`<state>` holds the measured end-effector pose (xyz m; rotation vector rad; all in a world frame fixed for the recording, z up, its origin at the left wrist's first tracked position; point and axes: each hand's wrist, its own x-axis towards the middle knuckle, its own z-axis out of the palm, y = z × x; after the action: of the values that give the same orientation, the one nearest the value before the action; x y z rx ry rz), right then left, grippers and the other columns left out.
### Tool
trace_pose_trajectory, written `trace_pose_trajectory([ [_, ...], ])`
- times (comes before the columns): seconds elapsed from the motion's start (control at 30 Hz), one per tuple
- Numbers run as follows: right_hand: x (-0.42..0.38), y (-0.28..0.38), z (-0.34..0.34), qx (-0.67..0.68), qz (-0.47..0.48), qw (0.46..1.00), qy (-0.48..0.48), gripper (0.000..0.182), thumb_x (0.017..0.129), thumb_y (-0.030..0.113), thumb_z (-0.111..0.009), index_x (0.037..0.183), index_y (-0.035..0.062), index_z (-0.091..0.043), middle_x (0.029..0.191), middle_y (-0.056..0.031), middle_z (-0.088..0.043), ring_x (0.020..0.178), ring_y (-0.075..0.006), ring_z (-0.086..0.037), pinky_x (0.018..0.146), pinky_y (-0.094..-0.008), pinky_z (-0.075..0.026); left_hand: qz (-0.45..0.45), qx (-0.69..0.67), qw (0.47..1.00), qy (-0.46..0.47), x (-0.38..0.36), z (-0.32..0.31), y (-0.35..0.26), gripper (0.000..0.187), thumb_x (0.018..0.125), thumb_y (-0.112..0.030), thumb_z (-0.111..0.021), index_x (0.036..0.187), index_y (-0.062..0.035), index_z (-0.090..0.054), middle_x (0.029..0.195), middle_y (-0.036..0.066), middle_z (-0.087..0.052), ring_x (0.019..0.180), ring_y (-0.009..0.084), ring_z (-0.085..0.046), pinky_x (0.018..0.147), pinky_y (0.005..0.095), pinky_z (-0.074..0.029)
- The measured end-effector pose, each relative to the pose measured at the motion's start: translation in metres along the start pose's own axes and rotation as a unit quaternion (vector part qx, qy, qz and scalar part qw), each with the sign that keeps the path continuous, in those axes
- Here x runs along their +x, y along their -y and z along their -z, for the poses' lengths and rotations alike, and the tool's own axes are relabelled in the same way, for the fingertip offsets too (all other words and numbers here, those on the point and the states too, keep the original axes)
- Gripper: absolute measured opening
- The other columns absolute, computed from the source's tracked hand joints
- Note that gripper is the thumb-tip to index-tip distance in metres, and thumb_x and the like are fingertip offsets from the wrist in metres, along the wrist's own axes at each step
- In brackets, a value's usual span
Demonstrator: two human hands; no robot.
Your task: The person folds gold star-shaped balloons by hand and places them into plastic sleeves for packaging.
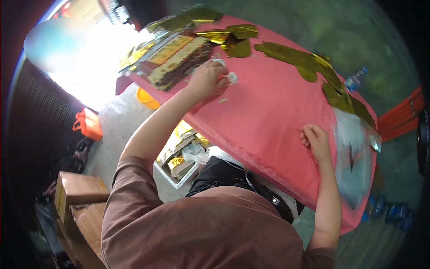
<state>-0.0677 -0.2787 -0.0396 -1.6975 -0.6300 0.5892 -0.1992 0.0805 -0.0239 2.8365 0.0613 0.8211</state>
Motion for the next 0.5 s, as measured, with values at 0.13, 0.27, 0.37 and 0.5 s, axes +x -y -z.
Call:
trace_pose_trajectory([
  [0.13, 0.000, -0.003, -0.001, 0.002, -0.006, 1.000, -0.006, 0.018, 0.093, 0.019, -0.052, 0.092, 0.0041, -0.062, 0.073, 0.0004, -0.059, 0.061, -0.0048, -0.051, 0.054, -0.0177, -0.040, -0.071, -0.122, 0.990, 0.002, 0.029, -0.041, -0.051, 0.016, 0.076, -0.017, -0.064, 0.087, -0.0056, -0.064, 0.093, 0.011, -0.062, 0.093, 0.0294, -0.056, 0.081, 0.0394, -0.046],
  [0.27, -0.001, -0.006, 0.000, -0.071, 0.063, 0.995, -0.009, 0.017, 0.092, 0.018, -0.052, 0.091, 0.0035, -0.062, 0.073, 0.0005, -0.059, 0.063, -0.0055, -0.053, 0.057, -0.0195, -0.043, -0.096, -0.290, 0.951, 0.046, 0.066, -0.070, -0.121, 0.017, 0.076, -0.015, -0.064, 0.088, -0.0037, -0.064, 0.095, 0.013, -0.062, 0.096, 0.0317, -0.056, 0.085, 0.0404, -0.046],
  [0.37, -0.003, -0.005, 0.003, -0.121, 0.082, 0.989, -0.024, 0.016, 0.092, 0.016, -0.053, 0.090, 0.0025, -0.061, 0.073, 0.0001, -0.059, 0.063, -0.0059, -0.054, 0.057, -0.0207, -0.044, -0.100, -0.351, 0.929, 0.061, 0.091, -0.094, -0.157, 0.017, 0.075, -0.014, -0.063, 0.088, -0.0034, -0.064, 0.096, 0.013, -0.062, 0.098, 0.0326, -0.056, 0.086, 0.0406, -0.046],
  [0.5, -0.001, -0.008, 0.005, -0.103, 0.088, 0.990, -0.040, 0.013, 0.089, 0.013, -0.055, 0.090, 0.0014, -0.061, 0.073, 0.0000, -0.059, 0.064, -0.0063, -0.054, 0.059, -0.0211, -0.044, -0.114, -0.273, 0.955, 0.008, 0.111, -0.145, -0.158, 0.017, 0.074, -0.013, -0.061, 0.088, -0.0040, -0.065, 0.098, 0.013, -0.062, 0.100, 0.0319, -0.055, 0.085, 0.0406, -0.046],
])
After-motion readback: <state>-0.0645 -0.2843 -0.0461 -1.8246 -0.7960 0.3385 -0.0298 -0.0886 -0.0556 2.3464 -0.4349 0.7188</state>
